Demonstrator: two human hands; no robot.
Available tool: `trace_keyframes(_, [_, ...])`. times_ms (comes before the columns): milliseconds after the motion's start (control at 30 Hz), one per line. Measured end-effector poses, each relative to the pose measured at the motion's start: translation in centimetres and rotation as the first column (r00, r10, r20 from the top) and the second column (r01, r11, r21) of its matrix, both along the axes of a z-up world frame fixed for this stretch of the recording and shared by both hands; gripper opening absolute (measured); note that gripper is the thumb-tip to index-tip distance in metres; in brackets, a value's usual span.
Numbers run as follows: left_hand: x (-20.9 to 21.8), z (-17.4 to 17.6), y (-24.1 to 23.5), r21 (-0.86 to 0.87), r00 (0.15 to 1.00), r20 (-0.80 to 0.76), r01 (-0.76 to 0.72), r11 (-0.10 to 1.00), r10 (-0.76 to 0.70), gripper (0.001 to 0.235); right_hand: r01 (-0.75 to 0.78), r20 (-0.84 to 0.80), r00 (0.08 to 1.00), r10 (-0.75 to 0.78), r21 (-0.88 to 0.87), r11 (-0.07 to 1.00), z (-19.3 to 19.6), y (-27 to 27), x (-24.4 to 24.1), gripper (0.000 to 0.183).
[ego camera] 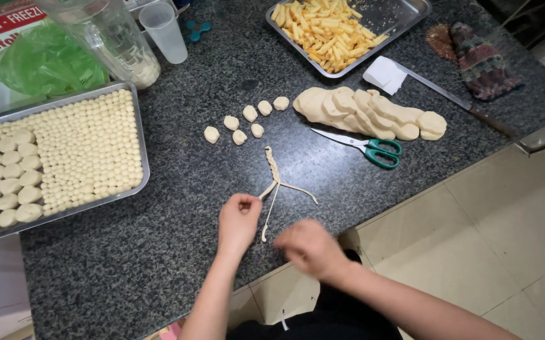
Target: Rolling small pieces of dough into long thin strips and cutting them with scissors on a countertop
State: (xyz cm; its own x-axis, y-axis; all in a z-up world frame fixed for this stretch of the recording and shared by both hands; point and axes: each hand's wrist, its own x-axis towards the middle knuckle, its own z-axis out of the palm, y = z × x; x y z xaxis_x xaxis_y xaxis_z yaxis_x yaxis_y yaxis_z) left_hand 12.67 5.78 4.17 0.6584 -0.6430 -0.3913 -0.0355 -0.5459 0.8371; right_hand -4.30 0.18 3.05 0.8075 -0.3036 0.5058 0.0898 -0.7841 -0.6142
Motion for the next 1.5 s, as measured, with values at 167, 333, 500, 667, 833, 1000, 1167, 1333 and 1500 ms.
trace_keyframes(167, [-2.0, -0.3, -1.1, -0.213, 0.990, -0.116, -0.108, 0.971, 0.085, 0.024, 0.449, -0.214, 0.864, -0.456, -0.086, 0.889, -3.4, -4.8, -1.6, 0.016])
trace_keyframes(333, [-5.9, -0.3, -2.7, -0.216, 0.765, -0.620, -0.380, 0.899, 0.174, 0.046, 0.562, -0.390, 0.719, -0.575, -0.159, 0.811, -3.5, -6.4, -2.6, 0.022])
trace_keyframes(500, [-8.6, -8.9, -4.9, -0.233, 0.830, -0.539, -0.313, 0.921, 0.146, 0.046, 0.574, -0.464, 0.698, -0.546, -0.095, 0.814, -2.3, -6.5, -1.7, 0.012])
trace_keyframes(667, [-10.0, -9.6, -5.9, -0.300, 0.894, -0.420, -0.299, 0.906, 0.156, 0.038, 0.690, -0.541, 0.677, -0.499, 0.231, 0.686, -2.4, -7.9, -1.3, 0.018])
trace_keyframes(833, [-11.0, -11.9, -6.2, -0.261, 0.927, -0.338, -0.257, 0.931, 0.161, 0.044, 0.705, -0.516, 0.705, -0.487, 0.436, 0.559, -1.0, -9.4, 0.0, 0.017])
trace_keyframes(1000, [-11.6, -2.8, -4.2, -0.213, 0.995, 0.070, 0.081, 0.974, -0.067, 0.021, 0.579, -0.485, 0.807, -0.338, 0.536, 0.614, 4.8, -6.5, 3.2, 0.021])
trace_keyframes(1167, [-12.8, -2.0, -4.2, -0.153, 0.964, 0.160, 0.238, 0.959, -0.213, 0.021, 0.303, -0.496, 0.863, -0.101, 0.346, 0.888, 3.5, -5.4, 3.7, 0.019])
trace_keyframes(1333, [-13.5, -1.6, -3.1, -0.060, 0.876, 0.254, 0.437, 0.898, -0.409, 0.020, 0.181, -0.606, 0.792, -0.076, 0.114, 0.977, -0.3, -5.8, 3.0, 0.015])
trace_keyframes(1500, [-13.9, -0.8, -2.8, 0.092, 0.687, 0.343, 0.654, 0.751, -0.641, 0.020, 0.093, -0.576, 0.813, -0.079, -0.005, 0.996, -0.8, -4.8, 2.3, 0.020])
